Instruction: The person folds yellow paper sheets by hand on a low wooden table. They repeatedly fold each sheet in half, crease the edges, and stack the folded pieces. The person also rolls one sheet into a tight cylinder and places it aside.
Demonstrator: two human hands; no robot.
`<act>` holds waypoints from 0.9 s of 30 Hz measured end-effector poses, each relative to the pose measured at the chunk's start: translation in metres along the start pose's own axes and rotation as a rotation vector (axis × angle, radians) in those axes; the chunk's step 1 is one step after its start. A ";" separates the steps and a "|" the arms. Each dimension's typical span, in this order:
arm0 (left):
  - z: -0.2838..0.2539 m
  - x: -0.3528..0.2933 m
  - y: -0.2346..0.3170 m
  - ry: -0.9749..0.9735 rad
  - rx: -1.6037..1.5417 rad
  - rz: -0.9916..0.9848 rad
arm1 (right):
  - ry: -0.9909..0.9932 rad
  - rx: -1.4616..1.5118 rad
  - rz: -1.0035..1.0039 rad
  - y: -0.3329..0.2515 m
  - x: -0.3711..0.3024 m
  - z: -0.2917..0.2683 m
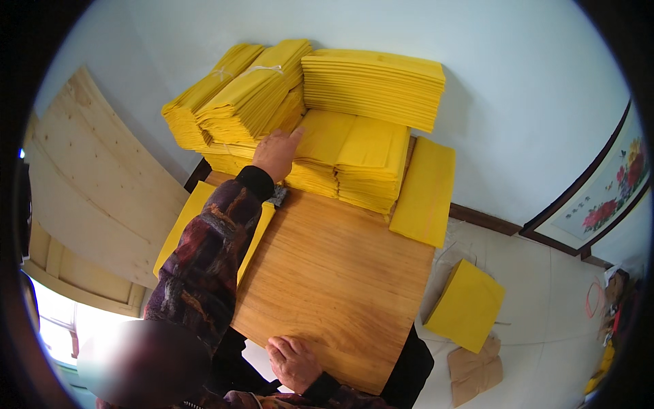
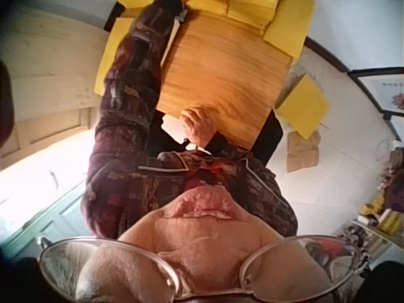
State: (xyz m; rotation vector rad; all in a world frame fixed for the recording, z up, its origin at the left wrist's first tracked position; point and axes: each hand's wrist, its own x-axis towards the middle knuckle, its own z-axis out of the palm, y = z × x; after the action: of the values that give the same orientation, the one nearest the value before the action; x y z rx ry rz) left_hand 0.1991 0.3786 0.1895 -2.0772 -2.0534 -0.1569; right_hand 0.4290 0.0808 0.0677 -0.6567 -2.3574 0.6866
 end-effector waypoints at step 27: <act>0.055 0.010 0.029 0.031 -0.342 -0.041 | -0.013 0.024 0.020 0.002 -0.006 0.005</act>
State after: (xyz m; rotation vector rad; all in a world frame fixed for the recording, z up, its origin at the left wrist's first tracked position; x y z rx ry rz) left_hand 0.2242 0.4008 0.1364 -2.2015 -2.1767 -0.5811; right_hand 0.4307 0.0773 0.0605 -0.6684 -2.3531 0.7290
